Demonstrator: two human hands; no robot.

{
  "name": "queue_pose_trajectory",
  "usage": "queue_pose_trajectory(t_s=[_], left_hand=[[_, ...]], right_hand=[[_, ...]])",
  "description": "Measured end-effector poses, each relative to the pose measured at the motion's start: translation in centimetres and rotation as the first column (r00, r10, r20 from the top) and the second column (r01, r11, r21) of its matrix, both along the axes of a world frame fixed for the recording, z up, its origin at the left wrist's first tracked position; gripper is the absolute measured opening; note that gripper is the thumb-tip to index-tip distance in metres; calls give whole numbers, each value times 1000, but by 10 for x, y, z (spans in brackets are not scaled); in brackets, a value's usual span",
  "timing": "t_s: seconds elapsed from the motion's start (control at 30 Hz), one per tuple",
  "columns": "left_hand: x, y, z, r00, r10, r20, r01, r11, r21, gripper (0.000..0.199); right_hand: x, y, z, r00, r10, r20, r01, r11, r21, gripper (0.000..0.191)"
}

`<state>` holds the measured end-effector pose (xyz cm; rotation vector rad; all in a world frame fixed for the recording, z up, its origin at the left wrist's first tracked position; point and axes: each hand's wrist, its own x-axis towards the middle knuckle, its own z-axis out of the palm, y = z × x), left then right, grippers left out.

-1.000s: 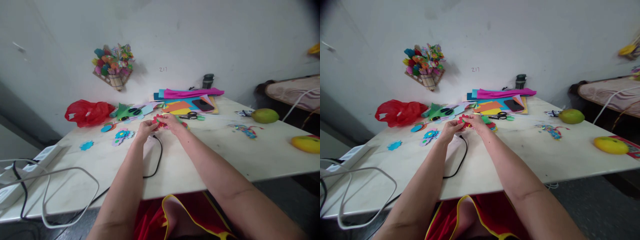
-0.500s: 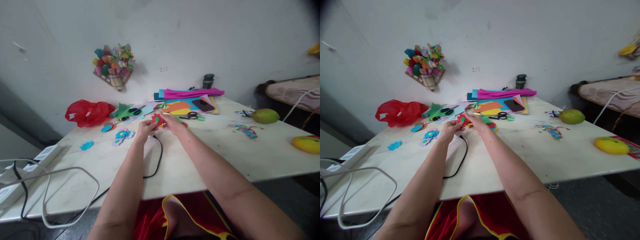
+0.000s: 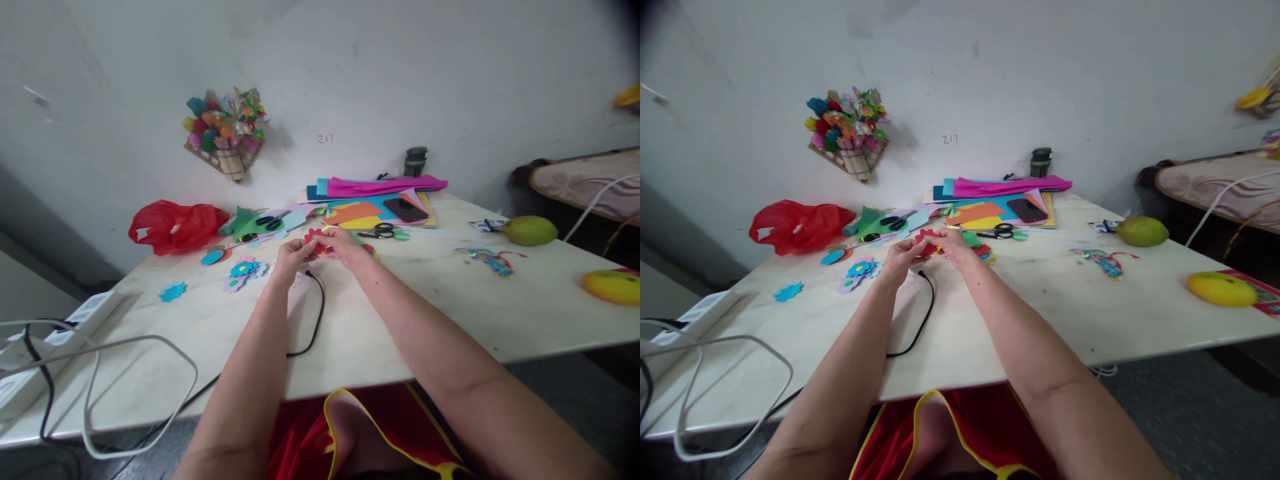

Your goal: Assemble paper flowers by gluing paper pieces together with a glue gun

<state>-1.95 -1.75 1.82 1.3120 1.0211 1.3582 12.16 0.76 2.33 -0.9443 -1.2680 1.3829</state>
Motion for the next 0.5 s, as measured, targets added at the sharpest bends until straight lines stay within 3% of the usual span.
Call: queue_pose_trajectory(t_s=[0.13,0.37,0.5], left_hand=[[1,1,-1,1000,2,17,-2,1000,18,48],[0,3,-3,1000,-5,30,5,1000,25,46],[0,4,-3,999,10,44,-10,1000,10,47]], right_hand=[[1,2,-2,998,47,-32,-48,999,-22,21],[2,10,-9,950,204,-236,-223,974,-53,29],[3,11,-9,945,226,-235,-242,970,-39,32]])
